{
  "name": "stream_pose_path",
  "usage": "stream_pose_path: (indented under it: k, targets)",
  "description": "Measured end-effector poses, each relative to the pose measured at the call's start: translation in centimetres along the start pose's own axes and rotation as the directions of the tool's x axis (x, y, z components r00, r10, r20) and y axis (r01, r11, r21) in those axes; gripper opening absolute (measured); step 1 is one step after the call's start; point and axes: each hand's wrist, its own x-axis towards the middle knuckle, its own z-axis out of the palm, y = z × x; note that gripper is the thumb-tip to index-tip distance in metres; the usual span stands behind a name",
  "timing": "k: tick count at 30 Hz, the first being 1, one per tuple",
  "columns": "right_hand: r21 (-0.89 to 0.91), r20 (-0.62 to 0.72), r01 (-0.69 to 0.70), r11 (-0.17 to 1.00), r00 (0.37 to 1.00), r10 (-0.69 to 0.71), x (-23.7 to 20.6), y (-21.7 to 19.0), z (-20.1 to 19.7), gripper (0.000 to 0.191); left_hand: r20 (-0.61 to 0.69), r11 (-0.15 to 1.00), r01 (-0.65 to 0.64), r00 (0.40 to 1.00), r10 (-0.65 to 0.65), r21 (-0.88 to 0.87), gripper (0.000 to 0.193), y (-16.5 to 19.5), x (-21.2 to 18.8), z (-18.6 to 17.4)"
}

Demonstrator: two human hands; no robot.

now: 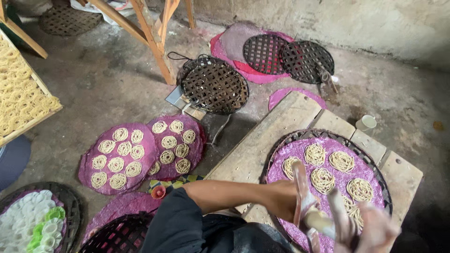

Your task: The person uses a manual hand-cranked extruder to push dough through a nozzle, forming thin noodles that are coiled into small nests on a purple mat. They repeatedly load dough into the extruder, crank the handle, and arrange the resulting noodle coils on the mat.

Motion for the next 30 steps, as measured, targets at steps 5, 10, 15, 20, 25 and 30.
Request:
stream_pose_path:
  k: [5, 10, 15, 20, 25, 30]
  targets:
    - [0.389, 0.206, -0.293, 0.873, 0.952, 0.227, -0.8, -2.2, 5.1, 0.073, -0.093, 0.988, -0.119, 0.99, 0.109, -0.104, 0.052, -1.0, 0.2, -4.1]
    - [0.274, 0.387, -0.575, 0.771, 0.8, 0.46, -2.0, -1.0, 6.2, 0.079, -0.211, 0.972, 0.197, 0.963, -0.168, 0.126, 0.054, 0.0, 0.4, -4.4]
    - [0.134, 0.413, -0.638, 0.758, 0.731, 0.543, -0.6, -3.2, 1.3, 0.086, -0.54, 0.826, 0.536, 0.754, -0.375, 0.174, 0.066, -5.3, -3.3, -4.8]
    - [0.089, 0.343, -0.656, 0.75, 0.727, 0.595, -0.5, -8.0, -3.8, 0.093, -0.434, 0.705, 0.707, 0.655, -0.619, 0.061, 0.055, -9.4, -6.0, -1.2]
    - [0.085, 0.202, -0.697, 0.712, 0.712, 0.673, -0.5, -8.8, -4.3, 0.095, -0.438, 0.645, 0.764, 0.591, -0.678, 0.032, 0.04, -12.1, -3.9, -0.7]
    - [-0.016, 0.187, -0.816, 0.578, 0.565, 0.803, 0.8, -7.0, -4.7, 0.093, -0.423, 0.633, 0.757, 0.633, -0.648, 0.164, 0.034, -14.0, 0.0, -4.1]
